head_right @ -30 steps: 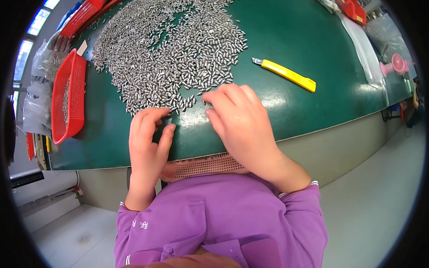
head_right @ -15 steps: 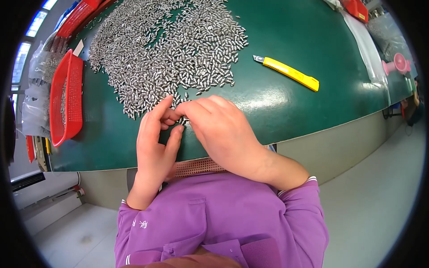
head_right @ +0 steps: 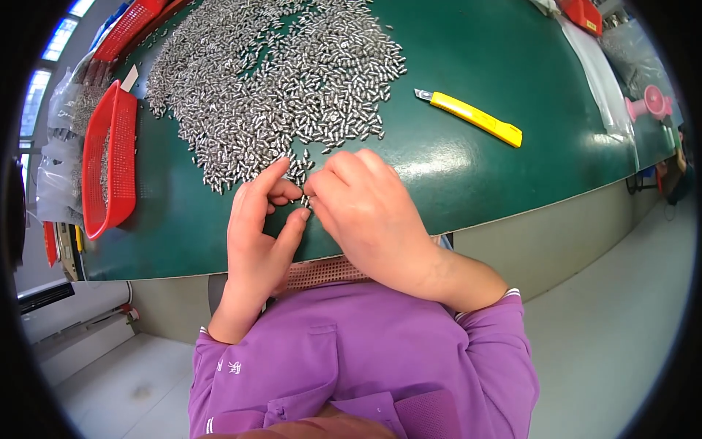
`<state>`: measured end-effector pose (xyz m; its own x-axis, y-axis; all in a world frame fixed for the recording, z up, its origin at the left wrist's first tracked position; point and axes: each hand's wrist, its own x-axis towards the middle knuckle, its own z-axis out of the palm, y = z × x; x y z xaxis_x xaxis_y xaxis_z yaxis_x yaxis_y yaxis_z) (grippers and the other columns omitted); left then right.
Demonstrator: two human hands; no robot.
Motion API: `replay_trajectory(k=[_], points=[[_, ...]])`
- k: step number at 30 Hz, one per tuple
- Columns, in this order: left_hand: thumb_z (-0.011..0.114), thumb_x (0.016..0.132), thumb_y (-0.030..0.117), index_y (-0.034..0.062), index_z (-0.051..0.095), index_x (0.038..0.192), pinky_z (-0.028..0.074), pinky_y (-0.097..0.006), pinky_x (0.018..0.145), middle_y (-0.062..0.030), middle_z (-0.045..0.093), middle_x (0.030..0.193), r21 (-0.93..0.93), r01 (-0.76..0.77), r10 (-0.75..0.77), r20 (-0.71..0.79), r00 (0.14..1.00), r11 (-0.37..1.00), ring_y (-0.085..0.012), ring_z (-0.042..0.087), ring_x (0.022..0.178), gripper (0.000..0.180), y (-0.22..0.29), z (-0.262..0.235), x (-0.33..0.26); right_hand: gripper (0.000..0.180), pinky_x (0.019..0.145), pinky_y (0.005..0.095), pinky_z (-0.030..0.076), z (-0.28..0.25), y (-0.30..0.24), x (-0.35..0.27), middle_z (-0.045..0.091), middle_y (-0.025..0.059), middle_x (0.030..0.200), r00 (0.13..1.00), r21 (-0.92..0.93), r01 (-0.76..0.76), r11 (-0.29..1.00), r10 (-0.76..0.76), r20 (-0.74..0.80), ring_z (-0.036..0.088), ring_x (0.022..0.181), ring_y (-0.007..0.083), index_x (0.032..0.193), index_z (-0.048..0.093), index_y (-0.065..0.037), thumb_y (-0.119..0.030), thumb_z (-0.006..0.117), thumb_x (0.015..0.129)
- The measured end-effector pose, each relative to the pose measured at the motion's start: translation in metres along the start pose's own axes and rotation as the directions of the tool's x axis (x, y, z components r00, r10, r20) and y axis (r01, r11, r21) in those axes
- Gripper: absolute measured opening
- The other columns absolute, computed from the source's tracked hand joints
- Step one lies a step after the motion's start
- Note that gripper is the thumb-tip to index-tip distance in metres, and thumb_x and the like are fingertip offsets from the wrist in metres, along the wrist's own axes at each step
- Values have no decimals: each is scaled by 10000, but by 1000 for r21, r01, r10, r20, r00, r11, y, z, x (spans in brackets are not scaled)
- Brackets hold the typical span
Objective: Inspecting and sorting small metal hardware components on a workbench.
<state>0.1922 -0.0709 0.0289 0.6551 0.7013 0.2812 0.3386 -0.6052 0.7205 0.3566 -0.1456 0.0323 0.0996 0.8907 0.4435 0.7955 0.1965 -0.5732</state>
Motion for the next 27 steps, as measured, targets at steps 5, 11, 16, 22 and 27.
replay_trajectory(k=[5,11,16,22,27], points=[[716,752,-103,55,578,1357,484,-325,865,-31,667,994,-11,14,-14,9,1000,1000,-182,579,938,641,2,2,1,166,740,386,468,-8,0,-4,544,82,889,999,4,-17,1000,16,41,539,852,286,910,614,-59,2,693,777],[685,760,-97,73,583,1341,448,-376,907,-21,660,989,-16,-78,79,46,996,997,-243,554,967,614,2,-2,3,177,732,390,467,-13,2,-5,551,81,883,998,65,-22,998,18,61,542,837,290,908,621,-62,31,679,770],[678,761,-107,81,595,1339,445,-374,925,-17,661,987,-43,-68,71,79,994,997,-241,553,977,613,1,-5,1,170,735,396,471,-11,4,-4,574,76,860,998,130,10,992,-17,56,561,825,301,890,615,-65,38,664,765],[677,766,-110,75,597,1342,446,-371,928,-19,661,984,-72,-74,80,87,993,995,-236,558,975,610,0,-6,1,170,755,418,480,-7,1,-6,629,61,868,998,185,-30,982,19,62,600,841,300,896,611,-76,27,655,769],[675,774,-114,65,566,1371,455,-371,917,-34,657,985,-76,-52,59,86,995,996,-245,569,965,633,1,-8,-3,170,762,420,484,-7,-2,-7,643,53,877,998,158,-38,987,29,61,614,851,292,912,610,-80,15,661,779]])
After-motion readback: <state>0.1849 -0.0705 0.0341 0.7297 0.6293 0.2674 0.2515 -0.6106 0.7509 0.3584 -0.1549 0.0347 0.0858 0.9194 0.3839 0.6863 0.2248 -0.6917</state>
